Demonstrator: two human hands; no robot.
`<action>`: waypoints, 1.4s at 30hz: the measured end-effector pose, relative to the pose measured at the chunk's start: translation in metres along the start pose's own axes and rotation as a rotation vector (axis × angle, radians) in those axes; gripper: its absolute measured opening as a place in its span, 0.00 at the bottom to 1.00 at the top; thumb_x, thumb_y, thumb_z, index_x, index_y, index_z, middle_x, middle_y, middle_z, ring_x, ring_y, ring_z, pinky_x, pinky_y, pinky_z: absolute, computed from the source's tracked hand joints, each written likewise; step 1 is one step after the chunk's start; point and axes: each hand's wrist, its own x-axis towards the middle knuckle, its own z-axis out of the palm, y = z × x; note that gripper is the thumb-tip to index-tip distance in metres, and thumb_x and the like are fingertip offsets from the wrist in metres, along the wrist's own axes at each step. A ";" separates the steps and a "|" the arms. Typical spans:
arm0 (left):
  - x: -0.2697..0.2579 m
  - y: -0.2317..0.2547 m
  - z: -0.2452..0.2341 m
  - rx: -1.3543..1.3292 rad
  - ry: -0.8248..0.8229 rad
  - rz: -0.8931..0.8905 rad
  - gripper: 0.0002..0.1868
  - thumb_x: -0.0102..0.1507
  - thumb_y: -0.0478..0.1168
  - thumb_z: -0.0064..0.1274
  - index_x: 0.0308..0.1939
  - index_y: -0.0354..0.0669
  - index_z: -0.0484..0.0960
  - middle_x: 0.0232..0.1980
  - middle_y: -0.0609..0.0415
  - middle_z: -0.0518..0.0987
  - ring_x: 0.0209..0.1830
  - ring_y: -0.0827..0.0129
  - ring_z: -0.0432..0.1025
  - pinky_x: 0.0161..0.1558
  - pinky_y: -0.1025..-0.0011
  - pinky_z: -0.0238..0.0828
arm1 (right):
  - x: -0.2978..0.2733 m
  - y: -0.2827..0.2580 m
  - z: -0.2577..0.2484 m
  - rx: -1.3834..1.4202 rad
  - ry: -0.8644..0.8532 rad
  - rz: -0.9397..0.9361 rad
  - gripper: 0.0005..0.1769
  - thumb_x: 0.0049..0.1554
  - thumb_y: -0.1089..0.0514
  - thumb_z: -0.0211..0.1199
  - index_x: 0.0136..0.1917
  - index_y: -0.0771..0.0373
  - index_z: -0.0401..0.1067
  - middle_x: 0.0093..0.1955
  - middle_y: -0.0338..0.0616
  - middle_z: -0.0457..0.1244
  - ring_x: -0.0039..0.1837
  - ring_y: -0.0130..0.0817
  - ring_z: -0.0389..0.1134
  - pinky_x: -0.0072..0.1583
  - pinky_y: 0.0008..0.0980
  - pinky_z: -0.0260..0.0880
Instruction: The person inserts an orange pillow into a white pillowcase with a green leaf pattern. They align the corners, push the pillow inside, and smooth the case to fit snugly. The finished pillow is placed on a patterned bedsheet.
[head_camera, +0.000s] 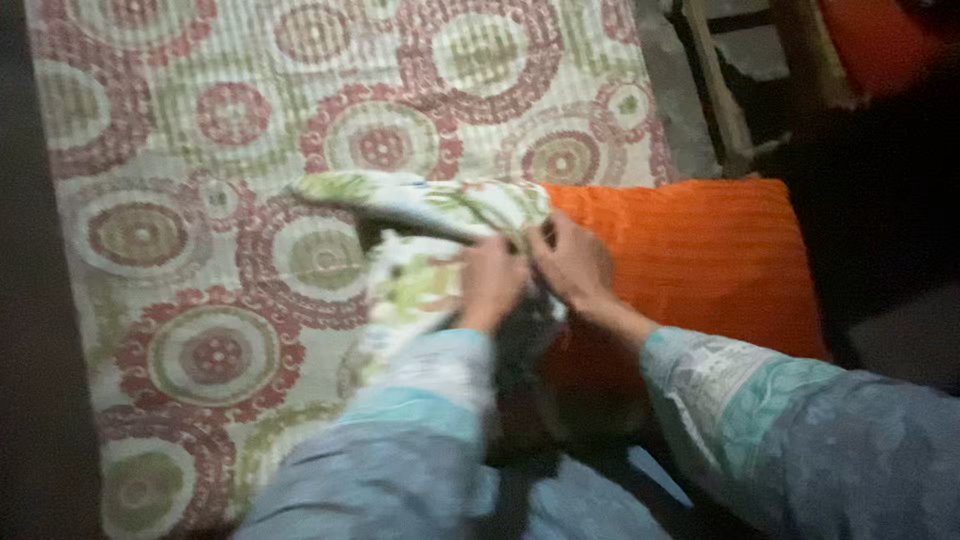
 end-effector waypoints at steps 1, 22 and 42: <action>0.002 0.011 0.008 -0.100 0.002 -0.003 0.16 0.58 0.44 0.58 0.46 0.39 0.85 0.43 0.34 0.83 0.45 0.41 0.78 0.49 0.50 0.73 | 0.010 -0.002 0.002 -0.031 0.011 0.066 0.29 0.60 0.32 0.55 0.54 0.58 0.77 0.46 0.53 0.71 0.49 0.54 0.72 0.50 0.54 0.69; 0.022 -0.032 -0.087 0.226 0.364 0.108 0.21 0.58 0.49 0.60 0.49 0.40 0.77 0.47 0.43 0.76 0.49 0.45 0.73 0.48 0.51 0.68 | 0.073 -0.036 0.022 -0.193 -0.264 -0.039 0.23 0.55 0.39 0.55 0.53 0.53 0.80 0.49 0.55 0.70 0.53 0.56 0.72 0.55 0.55 0.69; 0.028 -0.015 -0.043 0.169 0.149 0.204 0.13 0.57 0.48 0.55 0.41 0.51 0.88 0.46 0.45 0.77 0.52 0.50 0.68 0.53 0.46 0.60 | 0.088 -0.006 0.048 -0.281 -0.450 0.188 0.39 0.50 0.24 0.55 0.60 0.53 0.76 0.60 0.58 0.68 0.63 0.58 0.68 0.64 0.53 0.65</action>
